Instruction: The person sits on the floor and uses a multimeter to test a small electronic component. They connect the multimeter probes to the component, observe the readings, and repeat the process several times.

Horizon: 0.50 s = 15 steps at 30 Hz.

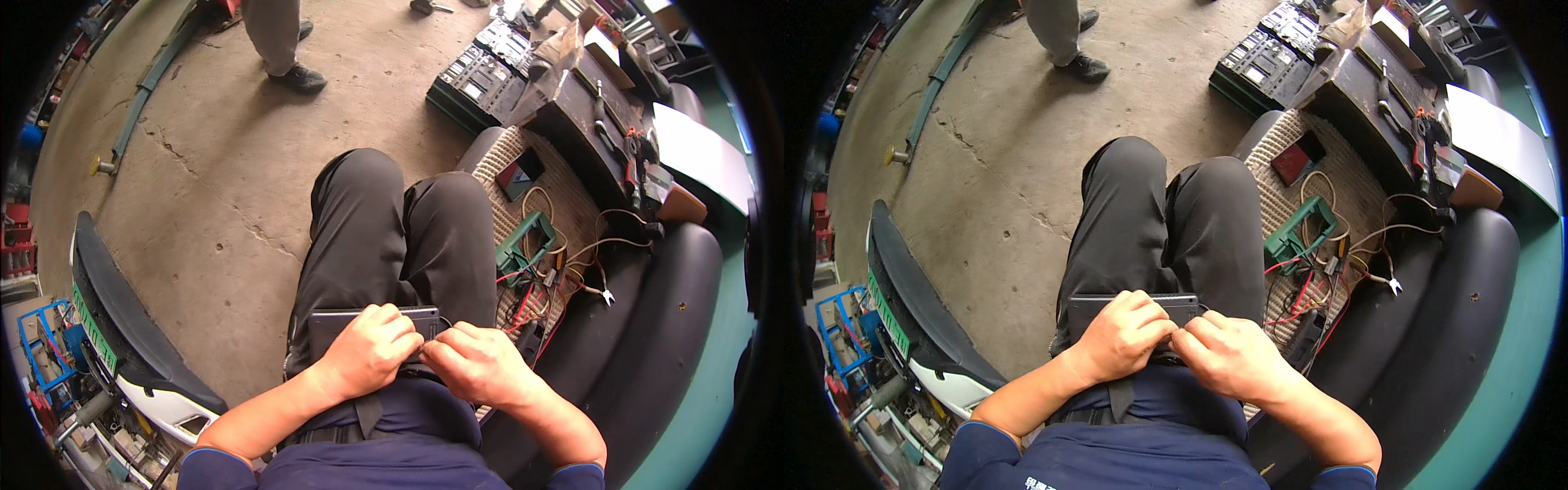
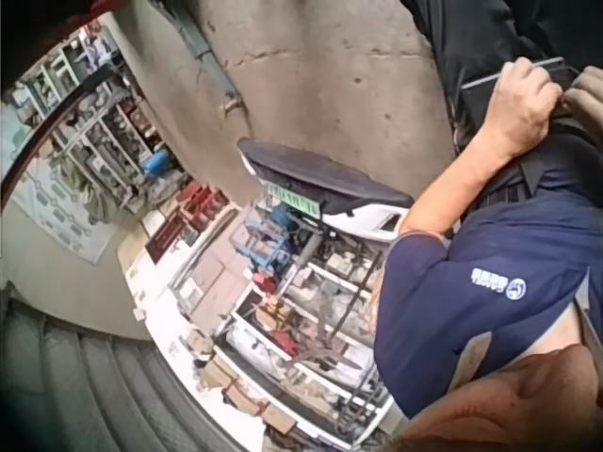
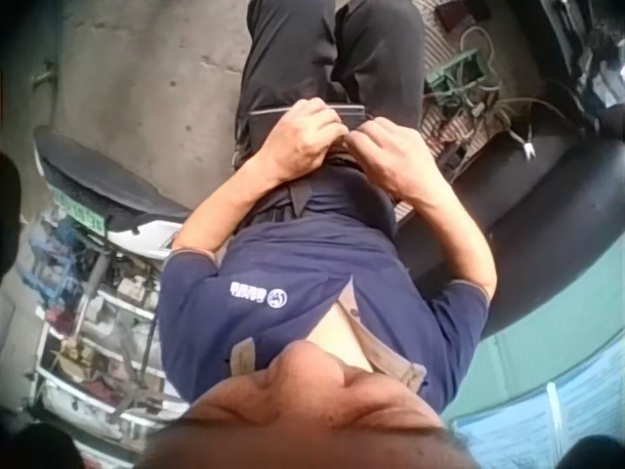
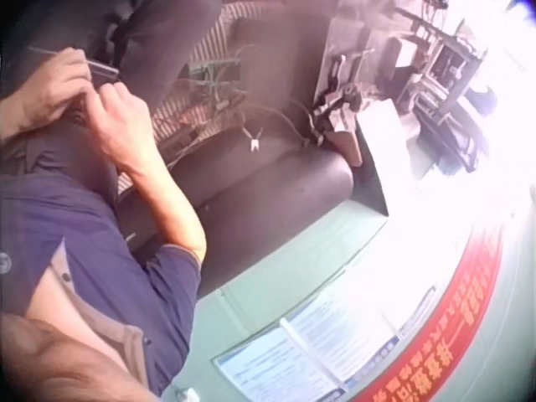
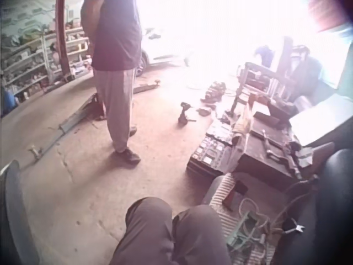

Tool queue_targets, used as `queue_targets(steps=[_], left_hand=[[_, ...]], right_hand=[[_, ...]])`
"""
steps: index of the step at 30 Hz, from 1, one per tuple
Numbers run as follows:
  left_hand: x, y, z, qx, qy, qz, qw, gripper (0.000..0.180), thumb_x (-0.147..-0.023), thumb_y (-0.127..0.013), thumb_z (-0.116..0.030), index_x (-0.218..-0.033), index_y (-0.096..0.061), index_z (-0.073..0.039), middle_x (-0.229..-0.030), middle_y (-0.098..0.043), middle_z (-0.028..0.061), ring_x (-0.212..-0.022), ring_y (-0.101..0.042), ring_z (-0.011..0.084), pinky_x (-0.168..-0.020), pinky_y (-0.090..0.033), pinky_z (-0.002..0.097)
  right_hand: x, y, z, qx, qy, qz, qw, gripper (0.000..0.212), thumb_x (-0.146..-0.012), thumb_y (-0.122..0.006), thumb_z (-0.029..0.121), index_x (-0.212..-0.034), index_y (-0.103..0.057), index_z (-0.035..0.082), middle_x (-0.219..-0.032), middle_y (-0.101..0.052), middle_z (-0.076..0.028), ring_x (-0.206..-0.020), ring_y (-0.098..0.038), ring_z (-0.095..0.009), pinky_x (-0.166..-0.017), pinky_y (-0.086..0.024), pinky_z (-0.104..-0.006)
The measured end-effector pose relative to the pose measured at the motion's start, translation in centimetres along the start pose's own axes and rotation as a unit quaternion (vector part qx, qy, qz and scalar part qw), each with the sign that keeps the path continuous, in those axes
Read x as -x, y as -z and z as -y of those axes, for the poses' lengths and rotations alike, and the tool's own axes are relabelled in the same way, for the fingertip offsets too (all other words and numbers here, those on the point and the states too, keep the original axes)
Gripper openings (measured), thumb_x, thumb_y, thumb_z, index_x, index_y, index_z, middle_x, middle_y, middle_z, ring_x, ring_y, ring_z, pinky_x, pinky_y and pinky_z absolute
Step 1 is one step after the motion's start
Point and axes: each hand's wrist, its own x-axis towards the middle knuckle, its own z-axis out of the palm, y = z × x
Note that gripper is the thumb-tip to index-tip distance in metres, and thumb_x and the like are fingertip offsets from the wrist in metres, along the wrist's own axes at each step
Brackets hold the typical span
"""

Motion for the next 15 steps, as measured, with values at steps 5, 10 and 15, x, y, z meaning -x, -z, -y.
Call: queue_targets(steps=[5,10,15], left_hand=[[0.0,-0.2,-0.3,-0.009,0.032,-0.04,0.999,0.024,-0.083,-0.086,-0.011,-0.106,-0.078,-0.008,-0.1,-0.075,0.0038,-0.091,-0.068,0.0274,-0.082,-0.055,0.0414],[0.2,-0.4,-0.2,-0.014,0.02,-0.035,0.999,0.022,-0.082,-0.085,-0.008,-0.102,-0.078,-0.007,-0.097,-0.075,0.0041,-0.09,-0.068,0.0276,-0.082,-0.054,0.0413],[0.1,0.1,0.1,0.003,0.029,-0.013,0.999,0.017,-0.084,-0.083,-0.008,-0.099,-0.076,-0.009,-0.097,-0.074,0.0027,-0.092,-0.066,0.0265,-0.082,-0.051,0.0403]], right_hand=[[0.3,-1.5,0.7,0.004,-0.087,-0.044,0.995,0.023,-0.096,-0.081,0.017,-0.085,-0.064,0.007,-0.074,-0.059,-0.008,-0.066,-0.067,-0.027,-0.057,-0.055,-0.0406],[0.4,-1.7,-0.4,-0.123,-0.128,-0.008,0.984,0.025,-0.098,-0.082,0.022,-0.089,-0.065,0.006,-0.08,-0.066,-0.012,-0.07,-0.072,-0.034,-0.061,-0.057,-0.0449],[0.1,-1.3,-1.2,-0.211,-0.061,-0.024,0.975,0.021,-0.094,-0.084,0.01,-0.11,-0.073,0.004,-0.094,-0.071,-0.011,-0.081,-0.074,-0.033,-0.071,-0.061,-0.043]])
